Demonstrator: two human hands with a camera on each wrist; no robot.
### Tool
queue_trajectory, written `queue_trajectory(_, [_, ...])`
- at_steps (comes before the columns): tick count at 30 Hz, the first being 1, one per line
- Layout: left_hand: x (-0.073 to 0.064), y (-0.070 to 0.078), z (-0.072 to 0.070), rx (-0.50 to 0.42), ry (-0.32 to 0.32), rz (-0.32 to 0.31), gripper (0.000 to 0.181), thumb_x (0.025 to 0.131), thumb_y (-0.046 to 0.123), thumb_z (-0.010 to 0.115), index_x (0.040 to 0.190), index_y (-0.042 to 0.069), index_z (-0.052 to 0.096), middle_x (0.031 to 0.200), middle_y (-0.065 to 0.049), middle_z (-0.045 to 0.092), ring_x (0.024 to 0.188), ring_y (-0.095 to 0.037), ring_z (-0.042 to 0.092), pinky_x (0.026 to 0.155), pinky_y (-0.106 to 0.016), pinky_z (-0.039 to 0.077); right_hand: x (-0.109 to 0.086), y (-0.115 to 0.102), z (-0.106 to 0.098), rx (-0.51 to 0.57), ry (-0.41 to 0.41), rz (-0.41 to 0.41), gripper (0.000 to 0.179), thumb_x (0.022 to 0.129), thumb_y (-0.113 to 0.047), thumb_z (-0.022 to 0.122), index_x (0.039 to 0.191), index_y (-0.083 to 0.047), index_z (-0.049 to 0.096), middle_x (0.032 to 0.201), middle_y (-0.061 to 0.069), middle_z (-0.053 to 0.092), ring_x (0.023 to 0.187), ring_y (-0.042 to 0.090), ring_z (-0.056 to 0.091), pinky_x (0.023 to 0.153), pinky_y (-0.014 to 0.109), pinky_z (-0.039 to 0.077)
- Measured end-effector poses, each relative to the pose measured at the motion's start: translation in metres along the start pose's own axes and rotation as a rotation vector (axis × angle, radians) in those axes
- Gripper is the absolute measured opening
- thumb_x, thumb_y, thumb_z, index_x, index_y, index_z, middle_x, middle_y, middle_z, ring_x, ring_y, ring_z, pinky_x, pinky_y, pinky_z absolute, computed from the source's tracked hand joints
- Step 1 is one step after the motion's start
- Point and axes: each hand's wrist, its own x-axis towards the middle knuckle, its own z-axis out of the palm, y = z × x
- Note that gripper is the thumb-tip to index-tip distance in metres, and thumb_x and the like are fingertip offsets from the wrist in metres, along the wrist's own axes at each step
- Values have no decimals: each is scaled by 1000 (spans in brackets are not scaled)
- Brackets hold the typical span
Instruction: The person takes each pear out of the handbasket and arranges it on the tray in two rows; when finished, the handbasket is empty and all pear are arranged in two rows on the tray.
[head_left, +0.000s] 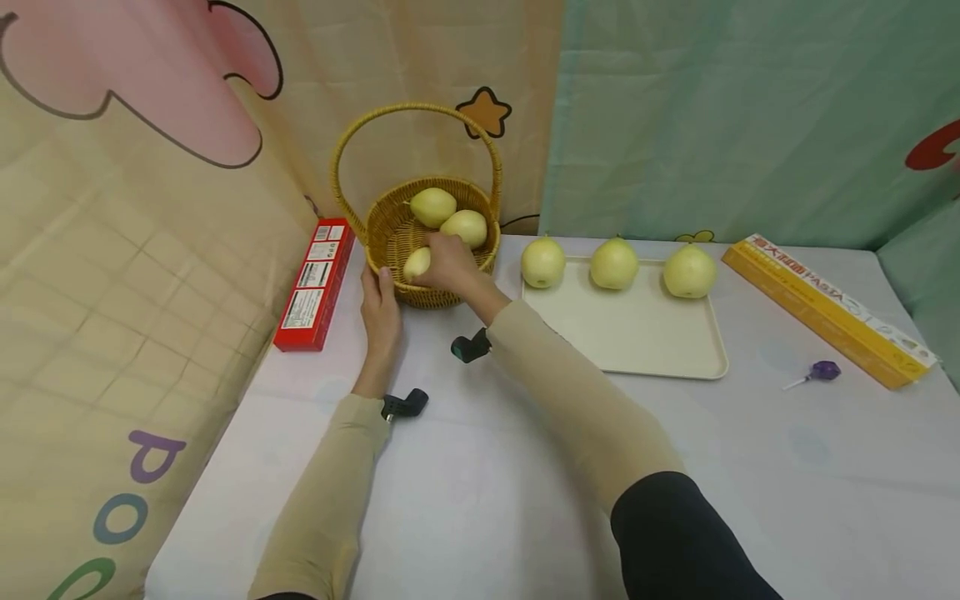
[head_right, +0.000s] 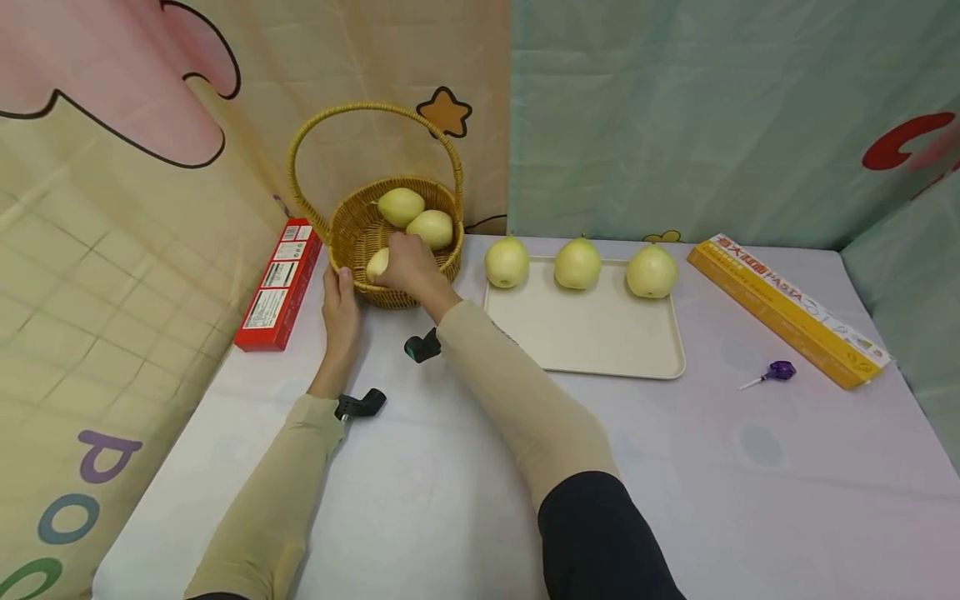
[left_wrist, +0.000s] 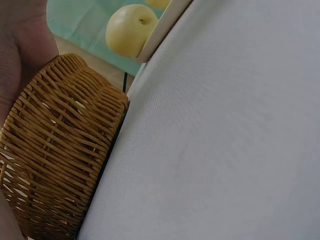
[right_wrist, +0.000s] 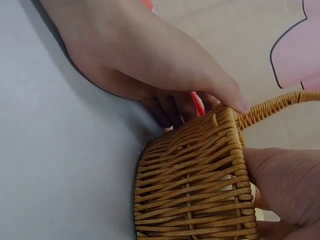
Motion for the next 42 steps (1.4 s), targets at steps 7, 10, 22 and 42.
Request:
queue_trajectory(7, [-2,0,1,-4,-7,-10,68,113,54,33,169,16,22,173,-5,31,160,-20,26,131,-42,22,-6,3,-8,107,31,-2,74,86,-35,88,147,-6,58,140,12,66,133,34,55,110,43,49])
queue_trajectory(10, [-2,1,1,-9,-9,-8,68,113,54,33,169,17,21,173,-4,31,160,-20,27,131,-41,22,-11,3,-17,155,53,-26,72,85,-32,87,147,-7,59,138,11,66,131,34,55,108,44,50])
queue_trajectory(22, [-2,1,-1,-12,-16,4,67,113,52,34,169,17,22,173,-5,32,160,-20,27,131,-41,22,-60,12,-52,175,193,-170,68,83,-33,87,144,-13,63,138,5,68,124,27,62,106,49,46])
queue_trajectory(42, [-3,0,0,-3,-22,26,69,113,54,33,169,17,21,172,-5,33,159,-19,28,131,-41,22,-163,80,-41,274,227,-314,65,81,-13,88,140,-11,63,141,4,65,131,21,61,92,40,62])
